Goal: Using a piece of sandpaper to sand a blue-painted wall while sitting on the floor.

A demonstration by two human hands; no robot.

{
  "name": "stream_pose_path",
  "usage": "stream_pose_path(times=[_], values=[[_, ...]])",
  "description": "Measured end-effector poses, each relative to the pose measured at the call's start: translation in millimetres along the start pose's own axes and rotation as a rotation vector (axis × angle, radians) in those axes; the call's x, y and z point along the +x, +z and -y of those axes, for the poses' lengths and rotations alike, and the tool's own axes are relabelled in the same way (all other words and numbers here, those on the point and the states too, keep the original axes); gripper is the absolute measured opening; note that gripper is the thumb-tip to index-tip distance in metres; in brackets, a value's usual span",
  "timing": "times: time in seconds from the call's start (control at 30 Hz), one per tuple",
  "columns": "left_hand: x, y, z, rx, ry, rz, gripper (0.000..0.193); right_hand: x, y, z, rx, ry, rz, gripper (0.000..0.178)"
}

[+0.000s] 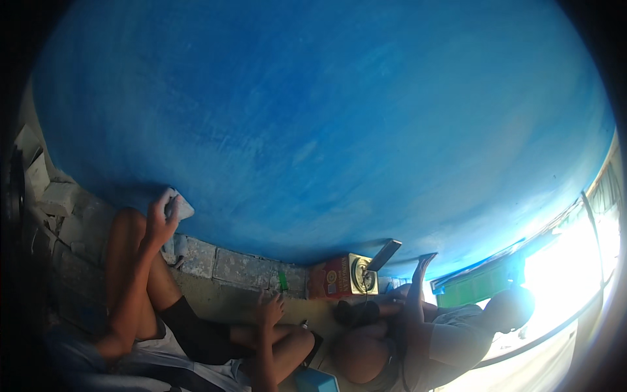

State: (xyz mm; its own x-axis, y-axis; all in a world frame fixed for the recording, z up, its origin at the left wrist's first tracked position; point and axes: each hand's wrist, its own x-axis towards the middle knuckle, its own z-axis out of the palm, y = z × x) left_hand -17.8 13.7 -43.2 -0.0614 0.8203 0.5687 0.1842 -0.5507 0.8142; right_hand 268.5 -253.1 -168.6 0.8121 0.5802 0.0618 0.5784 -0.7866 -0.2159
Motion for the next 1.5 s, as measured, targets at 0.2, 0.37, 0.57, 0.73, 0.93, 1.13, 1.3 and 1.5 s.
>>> stream_pose_path(times=[0.2,0.37,0.57,0.73,0.93,1.13,1.3,1.5], values=[[-11,11,-11,0.204,0.013,0.264,0.012,3,13,-5,0.169,0.018,-0.065,0.065],[27,-8,-15,0.057,0.116,0.106,0.016,9,12,-5,0.338,-0.178,-0.281,0.039],[18,12,3,-0.13,0.181,-0.179,0.023,20,5,12,0.736,-0.231,-0.045,0.025],[-10,24,7,0.029,0.049,-0.041,0.025,18,35,-5,0.412,-0.26,0.133,0.031],[10,14,-5,0.021,0.044,-0.11,0.028,13,60,-21,0.496,-0.233,0.155,0.035],[-18,30,-7,0.049,0.078,0.06,0.019,14,38,-7,0.439,-0.206,0.26,0.035],[-7,24,-3,-0.008,0.073,-0.004,0.019,11,35,-8,0.518,-0.235,0.227,0.037],[-5,17,-9,0.088,0.062,-0.016,0.019,15,38,-9,0.511,-0.273,0.22,0.037]])
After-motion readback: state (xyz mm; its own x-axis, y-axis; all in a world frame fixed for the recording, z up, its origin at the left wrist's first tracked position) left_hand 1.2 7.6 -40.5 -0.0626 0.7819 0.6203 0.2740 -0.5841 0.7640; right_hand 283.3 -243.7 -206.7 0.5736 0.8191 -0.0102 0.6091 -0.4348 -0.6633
